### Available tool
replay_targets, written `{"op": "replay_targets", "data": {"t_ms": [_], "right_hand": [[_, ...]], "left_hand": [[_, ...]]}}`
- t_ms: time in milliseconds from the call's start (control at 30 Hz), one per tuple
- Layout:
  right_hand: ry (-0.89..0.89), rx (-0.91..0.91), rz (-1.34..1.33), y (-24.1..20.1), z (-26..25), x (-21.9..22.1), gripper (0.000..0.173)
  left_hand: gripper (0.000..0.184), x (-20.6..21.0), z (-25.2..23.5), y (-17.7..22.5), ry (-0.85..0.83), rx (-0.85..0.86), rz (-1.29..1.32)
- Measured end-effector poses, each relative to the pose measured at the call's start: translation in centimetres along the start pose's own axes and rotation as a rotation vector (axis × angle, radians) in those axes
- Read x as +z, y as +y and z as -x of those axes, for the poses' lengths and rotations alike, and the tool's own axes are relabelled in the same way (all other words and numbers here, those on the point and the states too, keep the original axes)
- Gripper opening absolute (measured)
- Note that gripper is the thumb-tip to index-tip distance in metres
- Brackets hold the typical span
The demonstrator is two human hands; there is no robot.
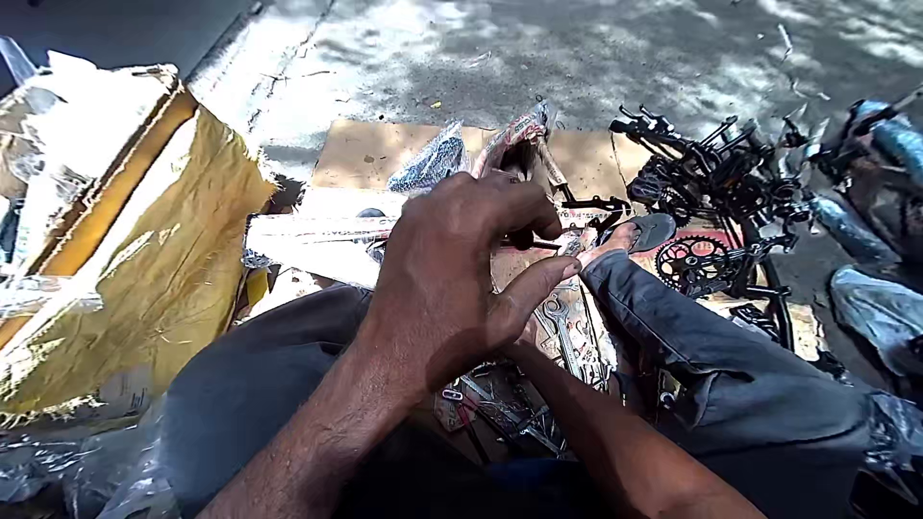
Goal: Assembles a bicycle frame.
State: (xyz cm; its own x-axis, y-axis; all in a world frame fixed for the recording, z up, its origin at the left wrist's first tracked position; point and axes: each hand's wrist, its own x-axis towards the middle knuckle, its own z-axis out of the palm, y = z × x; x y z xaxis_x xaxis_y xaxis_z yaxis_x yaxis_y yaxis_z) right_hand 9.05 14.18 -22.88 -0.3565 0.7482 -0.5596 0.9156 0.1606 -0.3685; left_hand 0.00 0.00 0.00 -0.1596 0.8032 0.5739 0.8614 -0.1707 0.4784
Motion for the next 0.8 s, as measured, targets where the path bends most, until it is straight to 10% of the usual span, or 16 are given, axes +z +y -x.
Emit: {"op": "replay_targets", "data": {"t_ms": [200, 333, 533, 800], "right_hand": [[0.254, -0.434, -0.048, 6.4, -0.9, 4.0, 0.075], [-0.279, -0.658, 0.344, 9.2, 2.8, 8.1, 0.054], [-0.454, -0.508, 0.547, 9.0, 3.6, 14.6, 0.099], [-0.436, -0.400, 0.456, 7.9, 2.6, 13.9, 0.093]], "left_hand": [[0.024, 0.5, 1.2, -2.7, -0.023, -0.150, -0.109], [0.026, 1.3, 2.2, -3.7, -0.105, -0.210, -0.143], [0.027, 3.8, 2.2, -4.9, -0.192, -0.247, -0.204], [0.033, 5.4, 2.4, -6.9, -0.415, -0.318, -0.299]]}}
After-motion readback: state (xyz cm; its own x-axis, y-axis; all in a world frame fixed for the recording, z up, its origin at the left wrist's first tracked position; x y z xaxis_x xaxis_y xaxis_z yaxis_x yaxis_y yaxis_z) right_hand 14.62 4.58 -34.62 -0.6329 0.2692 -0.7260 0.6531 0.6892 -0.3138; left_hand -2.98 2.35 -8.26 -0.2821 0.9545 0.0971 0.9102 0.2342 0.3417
